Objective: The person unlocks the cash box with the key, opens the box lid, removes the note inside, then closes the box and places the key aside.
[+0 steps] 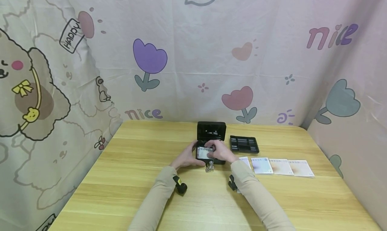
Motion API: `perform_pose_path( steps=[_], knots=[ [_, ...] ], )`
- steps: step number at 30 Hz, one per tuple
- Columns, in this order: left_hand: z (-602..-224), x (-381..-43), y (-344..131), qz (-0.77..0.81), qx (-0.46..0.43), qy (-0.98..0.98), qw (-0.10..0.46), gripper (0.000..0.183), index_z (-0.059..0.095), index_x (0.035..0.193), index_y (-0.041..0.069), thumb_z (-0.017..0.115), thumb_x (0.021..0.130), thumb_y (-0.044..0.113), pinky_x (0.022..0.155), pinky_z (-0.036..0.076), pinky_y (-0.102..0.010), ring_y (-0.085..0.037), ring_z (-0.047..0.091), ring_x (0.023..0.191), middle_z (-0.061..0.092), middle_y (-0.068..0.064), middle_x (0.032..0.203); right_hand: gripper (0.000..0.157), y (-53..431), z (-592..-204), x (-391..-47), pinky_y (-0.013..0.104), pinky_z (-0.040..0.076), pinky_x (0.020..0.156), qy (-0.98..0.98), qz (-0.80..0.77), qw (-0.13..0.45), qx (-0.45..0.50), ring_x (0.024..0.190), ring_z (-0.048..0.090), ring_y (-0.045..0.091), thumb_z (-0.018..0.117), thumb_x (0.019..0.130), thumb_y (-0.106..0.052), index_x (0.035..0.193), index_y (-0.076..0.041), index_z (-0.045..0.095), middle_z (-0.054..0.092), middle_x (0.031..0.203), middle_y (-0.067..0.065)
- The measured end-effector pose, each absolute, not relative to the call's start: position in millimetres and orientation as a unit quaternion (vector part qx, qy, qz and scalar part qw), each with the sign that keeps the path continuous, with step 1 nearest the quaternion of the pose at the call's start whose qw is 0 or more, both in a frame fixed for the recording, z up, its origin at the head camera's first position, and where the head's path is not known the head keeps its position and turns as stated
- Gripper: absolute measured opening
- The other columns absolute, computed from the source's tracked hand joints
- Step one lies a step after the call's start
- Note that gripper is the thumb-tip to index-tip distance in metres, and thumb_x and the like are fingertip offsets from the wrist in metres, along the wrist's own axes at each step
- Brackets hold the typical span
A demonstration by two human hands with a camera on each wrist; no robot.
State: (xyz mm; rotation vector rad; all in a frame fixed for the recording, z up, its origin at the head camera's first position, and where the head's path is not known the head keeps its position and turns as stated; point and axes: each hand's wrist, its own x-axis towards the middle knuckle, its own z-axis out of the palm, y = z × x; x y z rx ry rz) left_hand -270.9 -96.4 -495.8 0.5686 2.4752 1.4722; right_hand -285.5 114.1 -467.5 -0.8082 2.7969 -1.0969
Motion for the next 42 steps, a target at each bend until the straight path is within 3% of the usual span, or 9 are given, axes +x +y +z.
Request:
perform_pose_path(
  steps=[9,16,26,34,42],
  knots=[
    [-494.8,-271.0,-95.7,0.496,0.188,0.841,0.104,0.116,0.017,0.158,-0.003,0.091,0.072,0.019,0.126,0.030,-0.049,-0.041,0.030,0.152,0.026,-0.026,0.164,0.034,113.3,-465.1,-285.8,0.020,0.041,0.061,0.891,-0.383,0.025,-0.243,0.070,0.048,0.011,0.079,0.080,-0.001,0.113,-0.003,0.071,0.072,0.105,0.014],
    [-495.5,-271.8,-95.3,0.502,0.189,0.838,0.101,0.113,0.020,0.158,-0.001,0.091,0.071,0.017,0.126,0.030,-0.048,-0.039,0.031,0.152,0.030,-0.024,0.163,0.031,112.6,-465.1,-286.5,0.019,0.039,0.063,0.882,-0.408,0.012,-0.234,0.072,0.047,0.011,0.080,0.081,-0.002,0.112,-0.005,0.073,0.069,0.096,0.010],
    [-495.0,-270.7,-95.4,0.497,0.186,0.842,0.103,0.115,0.020,0.158,-0.002,0.091,0.071,0.020,0.126,0.030,-0.049,-0.040,0.031,0.151,0.028,-0.025,0.164,0.022,113.5,-464.2,-283.6,0.024,0.048,0.077,0.868,-0.434,0.009,-0.240,0.085,0.058,0.014,0.072,0.088,-0.004,0.109,-0.005,0.074,0.070,0.092,0.009],
    [-494.3,-268.4,-95.8,0.500,0.183,0.839,0.109,0.116,0.018,0.158,-0.002,0.092,0.071,0.020,0.127,0.029,-0.049,-0.041,0.030,0.152,0.026,-0.026,0.164,0.020,116.0,-462.5,-282.5,0.019,0.048,0.060,0.843,-0.481,0.018,-0.240,0.069,0.058,0.008,0.069,0.089,0.000,0.108,0.000,0.073,0.071,0.084,0.013],
    [-494.0,-268.5,-95.1,0.500,0.182,0.840,0.107,0.116,0.018,0.158,-0.003,0.091,0.071,0.019,0.126,0.030,-0.050,-0.042,0.030,0.151,0.025,-0.026,0.164,0.017,112.9,-451.6,-278.4,0.023,0.053,0.060,0.854,-0.476,-0.030,-0.207,0.074,0.061,0.013,0.070,0.092,-0.007,0.109,-0.006,0.075,0.073,0.095,0.013]
  ],
)
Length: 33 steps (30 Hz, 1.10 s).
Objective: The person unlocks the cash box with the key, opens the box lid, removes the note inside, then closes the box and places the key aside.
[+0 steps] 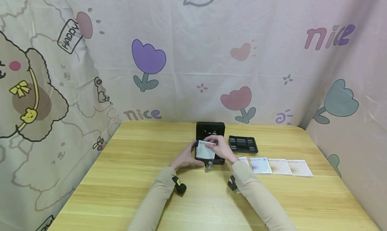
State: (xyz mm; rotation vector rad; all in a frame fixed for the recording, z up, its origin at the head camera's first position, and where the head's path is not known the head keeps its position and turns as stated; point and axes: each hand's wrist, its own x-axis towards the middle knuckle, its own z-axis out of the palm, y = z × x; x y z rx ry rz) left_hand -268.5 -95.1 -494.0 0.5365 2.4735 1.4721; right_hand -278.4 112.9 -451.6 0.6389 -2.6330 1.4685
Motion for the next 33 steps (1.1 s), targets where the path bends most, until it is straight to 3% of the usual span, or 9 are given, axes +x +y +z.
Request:
perform_pose_path(
  steps=[3,10,20,25,29,33],
  knots=[
    [-494.4,-268.6,-95.4,0.493,0.181,0.844,0.106,0.117,0.017,0.159,-0.002,0.092,0.071,0.021,0.126,0.030,-0.049,-0.041,0.029,0.152,0.023,-0.025,0.165,0.018,111.9,-444.3,-275.3,0.023,0.055,0.060,-0.854,0.480,0.042,0.195,0.075,0.062,0.015,0.069,0.093,-0.009,0.109,-0.007,0.075,0.073,0.099,0.014],
    [-494.5,-269.7,-96.2,0.494,0.185,0.843,0.103,0.117,0.018,0.158,-0.003,0.092,0.070,0.018,0.126,0.029,-0.050,-0.042,0.029,0.152,0.025,-0.026,0.165,0.017,112.5,-429.4,-266.2,0.021,0.053,0.057,-0.853,0.485,0.060,0.184,0.068,0.061,0.012,0.070,0.093,-0.012,0.109,-0.006,0.076,0.072,0.088,0.013],
    [-495.9,-272.6,-96.0,0.496,0.189,0.842,0.099,0.117,0.021,0.158,-0.002,0.093,0.068,0.018,0.127,0.027,-0.051,-0.040,0.030,0.152,0.027,-0.024,0.164,0.014,131.0,-412.6,-247.4,0.019,0.049,0.056,-0.852,0.479,0.076,0.195,0.067,0.057,0.009,0.073,0.091,-0.012,0.104,-0.007,0.076,0.075,0.088,0.012],
    [-495.5,-272.4,-96.1,0.492,0.185,0.845,0.101,0.117,0.019,0.158,-0.002,0.092,0.069,0.019,0.127,0.027,-0.049,-0.041,0.029,0.152,0.024,-0.025,0.165,0.014,150.7,-408.8,-237.4,0.019,0.047,0.058,-0.857,0.467,0.075,0.205,0.070,0.055,0.009,0.074,0.091,-0.015,0.104,-0.010,0.077,0.077,0.096,0.009],
    [-493.6,-270.5,-96.0,0.485,0.179,0.850,0.104,0.120,0.017,0.159,-0.002,0.093,0.069,0.022,0.127,0.027,-0.048,-0.041,0.029,0.152,0.021,-0.025,0.166,0.018,171.3,-409.5,-229.4,0.018,0.050,0.064,-0.866,0.450,0.067,0.208,0.081,0.061,0.007,0.074,0.091,-0.016,0.107,-0.010,0.077,0.077,0.106,0.011],
    [-493.8,-270.1,-95.7,0.484,0.179,0.850,0.105,0.120,0.017,0.159,-0.002,0.093,0.069,0.022,0.127,0.028,-0.048,-0.042,0.030,0.151,0.021,-0.026,0.165,0.019,194.8,-411.0,-222.2,0.018,0.048,0.061,-0.873,0.430,0.053,0.222,0.080,0.061,0.004,0.073,0.091,-0.014,0.108,-0.008,0.077,0.077,0.107,0.012]
  ],
)
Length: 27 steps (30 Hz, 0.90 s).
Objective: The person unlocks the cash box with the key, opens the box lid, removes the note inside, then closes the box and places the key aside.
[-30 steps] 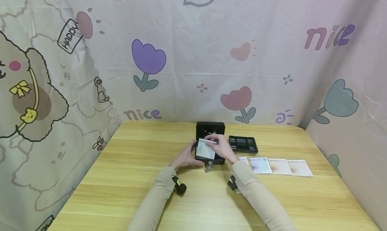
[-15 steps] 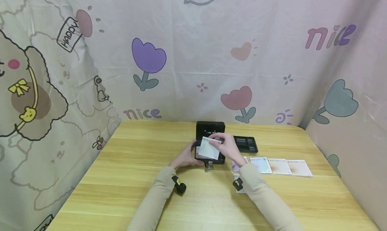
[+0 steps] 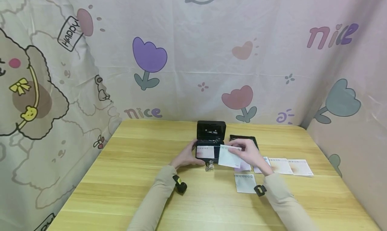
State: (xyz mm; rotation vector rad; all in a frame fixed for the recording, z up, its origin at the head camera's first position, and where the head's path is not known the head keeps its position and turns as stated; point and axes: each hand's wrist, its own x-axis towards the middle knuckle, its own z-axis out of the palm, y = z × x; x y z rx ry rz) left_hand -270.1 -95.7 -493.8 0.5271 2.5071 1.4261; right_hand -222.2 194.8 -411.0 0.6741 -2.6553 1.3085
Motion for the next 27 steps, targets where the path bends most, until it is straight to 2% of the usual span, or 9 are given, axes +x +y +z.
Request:
perform_pose_path(
  steps=[3,7,13,22,27],
  knots=[
    [-494.5,-270.2,-95.3,0.481,0.179,0.852,0.104,0.119,0.018,0.159,-0.002,0.093,0.069,0.023,0.127,0.028,-0.048,-0.041,0.030,0.151,0.021,-0.025,0.165,0.018,213.9,-414.2,-217.5,0.018,0.045,0.058,-0.878,0.418,0.026,0.232,0.074,0.056,0.003,0.072,0.092,-0.014,0.108,-0.008,0.076,0.077,0.101,0.010],
    [-494.7,-270.1,-95.1,0.483,0.179,0.851,0.103,0.119,0.018,0.159,-0.002,0.093,0.069,0.022,0.127,0.028,-0.047,-0.041,0.030,0.152,0.021,-0.026,0.165,0.018,235.6,-419.7,-211.0,0.018,0.047,0.059,-0.876,0.422,-0.012,0.231,0.072,0.055,0.002,0.070,0.093,-0.014,0.109,-0.008,0.075,0.074,0.093,0.006],
    [-494.4,-269.4,-94.7,0.485,0.174,0.851,0.105,0.119,0.017,0.159,-0.002,0.092,0.070,0.021,0.127,0.028,-0.047,-0.041,0.029,0.152,0.020,-0.025,0.166,0.019,257.8,-426.7,-203.2,0.018,0.045,0.057,-0.872,0.419,-0.023,0.252,0.069,0.052,0.000,0.071,0.092,-0.012,0.109,-0.004,0.074,0.068,0.083,0.000],
    [-494.7,-269.5,-94.3,0.484,0.174,0.851,0.105,0.120,0.016,0.159,-0.002,0.093,0.069,0.022,0.128,0.026,-0.048,-0.040,0.028,0.152,0.020,-0.024,0.166,0.019,290.4,-437.5,-193.5,0.019,0.050,0.061,-0.869,0.417,-0.030,0.264,0.073,0.056,-0.003,0.070,0.092,-0.010,0.110,-0.003,0.073,0.069,0.086,-0.001],
    [-492.8,-268.8,-95.5,0.487,0.174,0.849,0.109,0.120,0.016,0.159,-0.002,0.093,0.070,0.021,0.128,0.026,-0.047,-0.040,0.027,0.153,0.019,-0.025,0.166,0.013,304.6,-442.2,-191.1,0.019,0.049,0.061,-0.872,0.405,-0.046,0.272,0.073,0.056,-0.004,0.069,0.093,-0.009,0.105,-0.004,0.073,0.070,0.082,0.000]
  ],
)
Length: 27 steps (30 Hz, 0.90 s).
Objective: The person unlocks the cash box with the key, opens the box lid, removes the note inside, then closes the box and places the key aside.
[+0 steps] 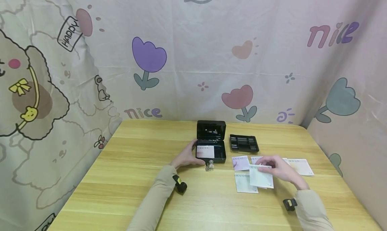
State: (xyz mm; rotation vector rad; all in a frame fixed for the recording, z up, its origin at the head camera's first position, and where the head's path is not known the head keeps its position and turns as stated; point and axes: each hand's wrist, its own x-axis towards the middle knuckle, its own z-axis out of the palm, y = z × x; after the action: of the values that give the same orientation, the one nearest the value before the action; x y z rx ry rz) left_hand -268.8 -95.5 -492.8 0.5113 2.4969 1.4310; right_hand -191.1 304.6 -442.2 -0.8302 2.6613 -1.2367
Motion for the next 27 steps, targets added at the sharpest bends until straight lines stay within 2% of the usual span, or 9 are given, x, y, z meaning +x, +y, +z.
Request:
perform_pose_path(
  steps=[14,20,27],
  knots=[
    [-493.9,-271.0,-96.0,0.498,0.175,0.842,0.113,0.120,0.017,0.158,-0.003,0.093,0.069,0.020,0.127,0.027,-0.048,-0.041,0.028,0.152,0.020,-0.026,0.166,0.011,327.3,-447.7,-188.6,0.018,0.046,0.061,0.890,-0.373,0.063,-0.253,0.071,0.052,-0.004,0.072,0.091,-0.012,0.101,-0.007,0.073,0.065,0.080,-0.008],
    [-494.9,-271.5,-94.9,0.498,0.175,0.842,0.112,0.120,0.017,0.158,-0.003,0.093,0.068,0.019,0.127,0.027,-0.048,-0.041,0.028,0.152,0.021,-0.025,0.166,0.012,329.8,-451.4,-186.9,0.019,0.044,0.058,0.890,-0.371,0.061,-0.259,0.068,0.049,-0.003,0.075,0.087,-0.010,0.099,-0.006,0.073,0.063,0.076,-0.005],
    [-494.2,-270.6,-94.6,0.492,0.172,0.846,0.113,0.120,0.017,0.159,-0.001,0.093,0.069,0.022,0.128,0.026,-0.047,-0.040,0.028,0.153,0.020,-0.024,0.166,0.015,329.2,-455.2,-189.1,0.019,0.045,0.062,0.898,-0.354,0.073,-0.252,0.071,0.049,-0.005,0.078,0.084,-0.011,0.097,-0.007,0.073,0.065,0.080,-0.005]
  ],
)
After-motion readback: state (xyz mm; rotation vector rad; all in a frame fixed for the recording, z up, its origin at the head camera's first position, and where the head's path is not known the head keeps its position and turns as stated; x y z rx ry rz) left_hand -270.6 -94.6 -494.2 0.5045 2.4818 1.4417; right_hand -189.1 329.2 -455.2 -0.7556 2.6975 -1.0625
